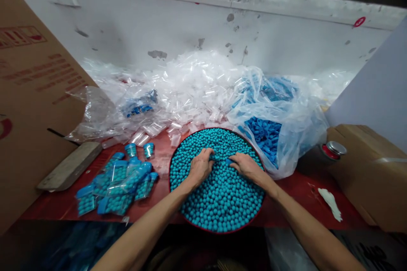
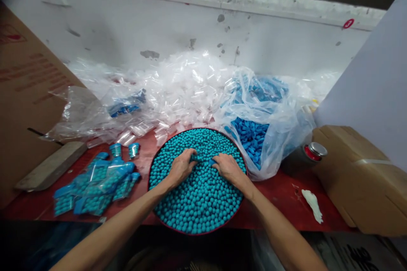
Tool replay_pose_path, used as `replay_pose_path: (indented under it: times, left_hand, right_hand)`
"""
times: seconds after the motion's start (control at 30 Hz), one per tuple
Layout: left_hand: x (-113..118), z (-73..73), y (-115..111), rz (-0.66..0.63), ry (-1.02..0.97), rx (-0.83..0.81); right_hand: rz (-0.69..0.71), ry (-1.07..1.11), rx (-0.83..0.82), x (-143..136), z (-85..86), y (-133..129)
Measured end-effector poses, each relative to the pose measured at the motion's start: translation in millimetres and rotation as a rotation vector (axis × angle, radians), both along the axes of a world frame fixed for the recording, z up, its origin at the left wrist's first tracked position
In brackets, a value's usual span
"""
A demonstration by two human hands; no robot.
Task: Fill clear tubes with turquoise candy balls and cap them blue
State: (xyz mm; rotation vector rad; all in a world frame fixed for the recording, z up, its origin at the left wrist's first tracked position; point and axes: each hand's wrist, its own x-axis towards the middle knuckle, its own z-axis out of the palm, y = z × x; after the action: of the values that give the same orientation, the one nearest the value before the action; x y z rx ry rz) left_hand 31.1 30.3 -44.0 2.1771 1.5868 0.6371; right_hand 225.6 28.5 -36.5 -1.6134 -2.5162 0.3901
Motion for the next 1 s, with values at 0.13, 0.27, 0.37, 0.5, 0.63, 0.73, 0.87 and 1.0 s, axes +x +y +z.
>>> replay_pose_path:
  times: [0.13, 0.27, 0.37, 0.5, 0.63, 0.73, 0.87, 1.0]
  left_hand:
    - [-1, 1.1, 0, 0.0, -0.007, 0.018]
    - [-1, 6.4, -5, -0.003, -0.02, 0.095]
    - [-1, 9.9, -11, -0.039, -0.083, 0.123]
    - [0, 6.7, -15, -0.082, -0.142, 0.091]
    - [2, -2.6, -13, -0.126, -0.175, 0.024]
    - [5, -5.2, -11, -0.13, -0.189, -0.003]
    - [7, 5.6, -9, -0.113, -0.251, -0.022]
    - [6, 26.5, -3, -0.1, -0.38, -0.039]
  right_hand:
    - [-0.058, 0.298, -0.029, 5, 2.9, -1]
    - [-0.127, 0.452, -0.001, 3, 13.2, -5]
    - [-0.103, 0.525, -0.005, -8, 12.3, -10]
    - [-0.087, 0.442, 0.0, -23, -0.4, -17]
    - [-0.128, 0.321, 0.005, -23, -4.7, -18]
    - [-0.185, 0.45, -0.049, -18, -1.3, -17]
    - [-0.248, 0.83, -0.246, -14, -0.5, -15]
    - [-0.299, 1.226, -0.53, -13, -0.2, -14]
